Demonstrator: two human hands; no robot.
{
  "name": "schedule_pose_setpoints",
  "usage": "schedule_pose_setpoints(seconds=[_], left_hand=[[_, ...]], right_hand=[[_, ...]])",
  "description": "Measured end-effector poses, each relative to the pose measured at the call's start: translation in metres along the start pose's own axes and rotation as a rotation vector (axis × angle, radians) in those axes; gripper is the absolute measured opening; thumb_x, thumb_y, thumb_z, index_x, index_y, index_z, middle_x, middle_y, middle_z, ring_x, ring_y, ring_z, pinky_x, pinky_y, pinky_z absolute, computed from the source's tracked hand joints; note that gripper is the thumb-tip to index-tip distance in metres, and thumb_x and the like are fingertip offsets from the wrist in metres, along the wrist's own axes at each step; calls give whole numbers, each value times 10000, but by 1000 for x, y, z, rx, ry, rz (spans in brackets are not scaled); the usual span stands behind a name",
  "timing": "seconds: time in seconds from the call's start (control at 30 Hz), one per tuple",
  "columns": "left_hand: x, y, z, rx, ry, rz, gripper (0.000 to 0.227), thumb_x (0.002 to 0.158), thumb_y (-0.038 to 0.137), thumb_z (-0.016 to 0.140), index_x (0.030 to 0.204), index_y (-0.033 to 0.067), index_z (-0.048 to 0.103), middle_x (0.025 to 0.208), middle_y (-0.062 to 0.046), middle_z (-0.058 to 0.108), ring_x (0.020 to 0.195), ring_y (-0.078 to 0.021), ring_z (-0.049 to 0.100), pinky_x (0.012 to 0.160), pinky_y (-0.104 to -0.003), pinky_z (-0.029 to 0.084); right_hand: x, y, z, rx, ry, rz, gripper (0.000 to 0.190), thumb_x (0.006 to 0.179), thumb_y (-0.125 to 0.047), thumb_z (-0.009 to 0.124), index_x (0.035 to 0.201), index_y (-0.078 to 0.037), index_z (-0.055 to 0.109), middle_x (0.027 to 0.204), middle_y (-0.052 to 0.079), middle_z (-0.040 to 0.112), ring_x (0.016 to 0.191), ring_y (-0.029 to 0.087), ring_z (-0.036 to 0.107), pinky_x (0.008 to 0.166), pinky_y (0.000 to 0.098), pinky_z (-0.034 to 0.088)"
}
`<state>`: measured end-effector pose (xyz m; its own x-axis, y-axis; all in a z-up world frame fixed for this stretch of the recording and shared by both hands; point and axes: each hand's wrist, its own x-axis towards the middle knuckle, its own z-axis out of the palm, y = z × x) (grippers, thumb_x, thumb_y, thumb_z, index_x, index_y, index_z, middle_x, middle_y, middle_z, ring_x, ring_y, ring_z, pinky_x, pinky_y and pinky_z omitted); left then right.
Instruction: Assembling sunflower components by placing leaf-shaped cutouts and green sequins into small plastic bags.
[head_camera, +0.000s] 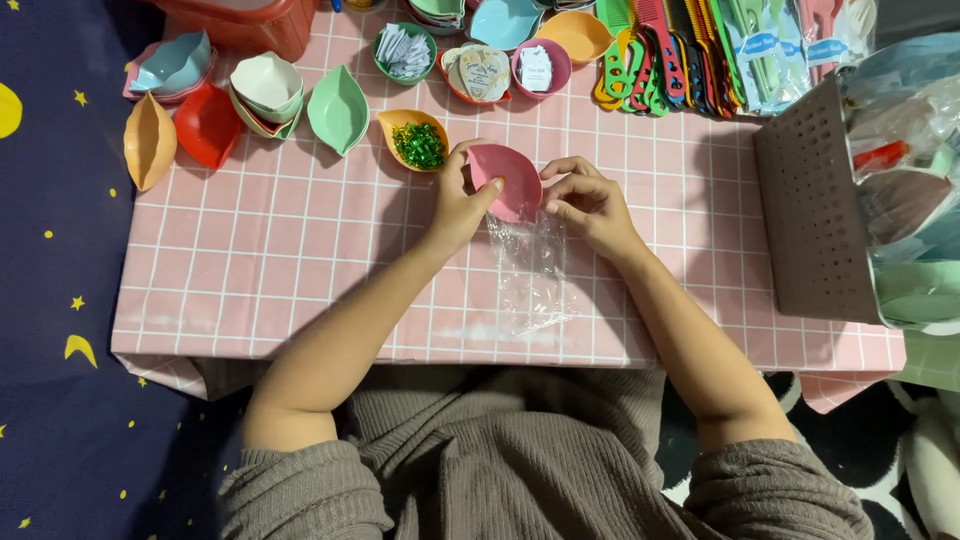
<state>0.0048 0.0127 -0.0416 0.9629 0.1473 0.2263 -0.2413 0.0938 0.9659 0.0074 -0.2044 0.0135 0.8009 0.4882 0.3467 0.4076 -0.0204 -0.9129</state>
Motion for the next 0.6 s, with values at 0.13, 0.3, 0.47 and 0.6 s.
schedule_pose_setpoints(seconds=[0.13, 0.3, 0.47, 0.6], left_hand=[[-7, 2, -1, -66, -74, 23, 520, 850, -23, 660, 1343, 111, 567, 1147, -115, 643, 1087, -189, 599, 969, -384, 519], [-17, -14, 6, -179, -229, -59, 483, 1015, 86, 564, 1485, 78, 452, 1445, -149, 495, 1367, -216, 408, 1184, -433, 316], [-15, 58, -2, -457, -320, -514, 629, 1043, 382, 528, 1586, 207, 263, 1485, -243, 375, 1283, -431, 524, 923, -619, 547], [-11, 70, -4, -585, -279, -649, 620, 974, 429, 631, 1488, 149, 425, 1283, -204, 608, 1132, -404, 649, 864, -636, 577]], right_hand=[[-2, 4, 4, 6, 34, 26, 87, 872, -72, 782, 872, -14, 717, 1144, 159, 612, 933, 195, 589, 831, 302, 447], [-3, 3, 7, 98, 126, 107, 107, 906, -53, 752, 911, 12, 666, 1118, 155, 614, 840, 123, 548, 725, 244, 465], [-1, -11, 15, 114, 192, 146, 101, 933, -37, 717, 895, 6, 634, 1087, 146, 626, 737, 93, 565, 597, 188, 469], [-1, -9, 19, 118, 208, 166, 113, 939, -67, 716, 917, -10, 620, 1088, 142, 658, 693, 95, 596, 567, 199, 472]])
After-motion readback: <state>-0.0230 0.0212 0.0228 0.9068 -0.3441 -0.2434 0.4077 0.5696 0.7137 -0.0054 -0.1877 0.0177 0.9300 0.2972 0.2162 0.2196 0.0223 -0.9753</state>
